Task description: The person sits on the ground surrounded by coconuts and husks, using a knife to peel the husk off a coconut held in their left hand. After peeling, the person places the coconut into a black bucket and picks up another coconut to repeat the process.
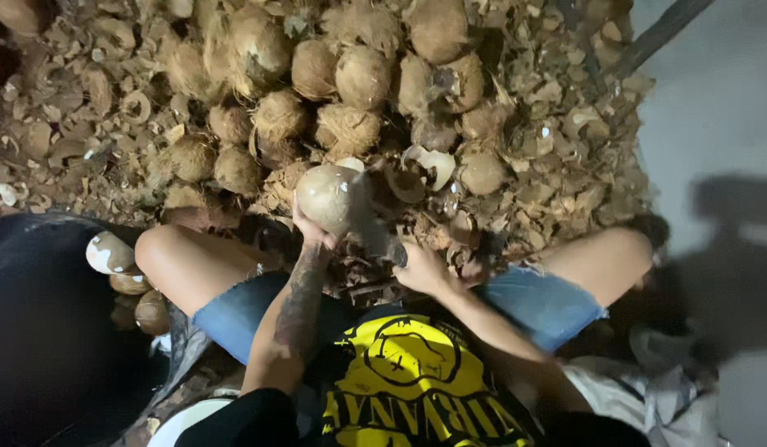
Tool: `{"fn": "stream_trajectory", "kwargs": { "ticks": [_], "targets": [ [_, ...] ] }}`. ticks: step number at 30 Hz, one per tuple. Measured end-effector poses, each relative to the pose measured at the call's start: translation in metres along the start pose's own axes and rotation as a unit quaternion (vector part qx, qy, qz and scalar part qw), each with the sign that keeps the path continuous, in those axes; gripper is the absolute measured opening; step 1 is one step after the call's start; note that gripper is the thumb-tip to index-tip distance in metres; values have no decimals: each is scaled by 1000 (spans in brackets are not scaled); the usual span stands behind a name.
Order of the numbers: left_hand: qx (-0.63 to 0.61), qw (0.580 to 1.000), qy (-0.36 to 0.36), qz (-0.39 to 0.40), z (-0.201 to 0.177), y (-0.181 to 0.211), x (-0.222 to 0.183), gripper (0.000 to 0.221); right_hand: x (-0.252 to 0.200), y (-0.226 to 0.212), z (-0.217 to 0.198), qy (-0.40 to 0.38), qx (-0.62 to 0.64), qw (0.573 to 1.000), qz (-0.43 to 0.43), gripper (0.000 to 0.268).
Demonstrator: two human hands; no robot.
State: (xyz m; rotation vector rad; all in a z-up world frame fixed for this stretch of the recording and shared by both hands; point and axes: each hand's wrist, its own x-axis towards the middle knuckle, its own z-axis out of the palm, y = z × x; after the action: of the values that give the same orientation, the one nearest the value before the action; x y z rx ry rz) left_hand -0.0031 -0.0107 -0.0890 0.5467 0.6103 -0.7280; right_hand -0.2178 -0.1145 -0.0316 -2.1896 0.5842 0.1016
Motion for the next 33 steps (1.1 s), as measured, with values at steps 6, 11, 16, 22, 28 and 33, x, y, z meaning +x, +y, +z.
{"fn": "stream_trajectory", "kwargs": {
  "ticks": [6, 11, 16, 22, 28, 33],
  "targets": [
    [24, 999, 47, -10, 4, 1, -6, 64, -10, 9, -2, 130, 101, 986, 38, 28],
    [49, 998, 28, 20, 6, 3, 0, 66, 4, 5, -1, 56, -52, 995, -64, 18],
    [78, 996, 39, 21, 7, 2, -16, 63, 17, 21, 14, -10, 211, 938, 275, 25],
    [73, 996, 49, 8, 21, 0, -24, 61, 55, 38, -5, 195, 200, 913, 298, 32],
    [76, 993, 80, -36, 18, 2, -37, 59, 89, 71, -17, 318, 152, 858, 373, 46],
    [68, 989, 118, -61, 15, 1, -40, 62, 128, 107, -27, 397, 168, 844, 318, 55]
  ]
}}
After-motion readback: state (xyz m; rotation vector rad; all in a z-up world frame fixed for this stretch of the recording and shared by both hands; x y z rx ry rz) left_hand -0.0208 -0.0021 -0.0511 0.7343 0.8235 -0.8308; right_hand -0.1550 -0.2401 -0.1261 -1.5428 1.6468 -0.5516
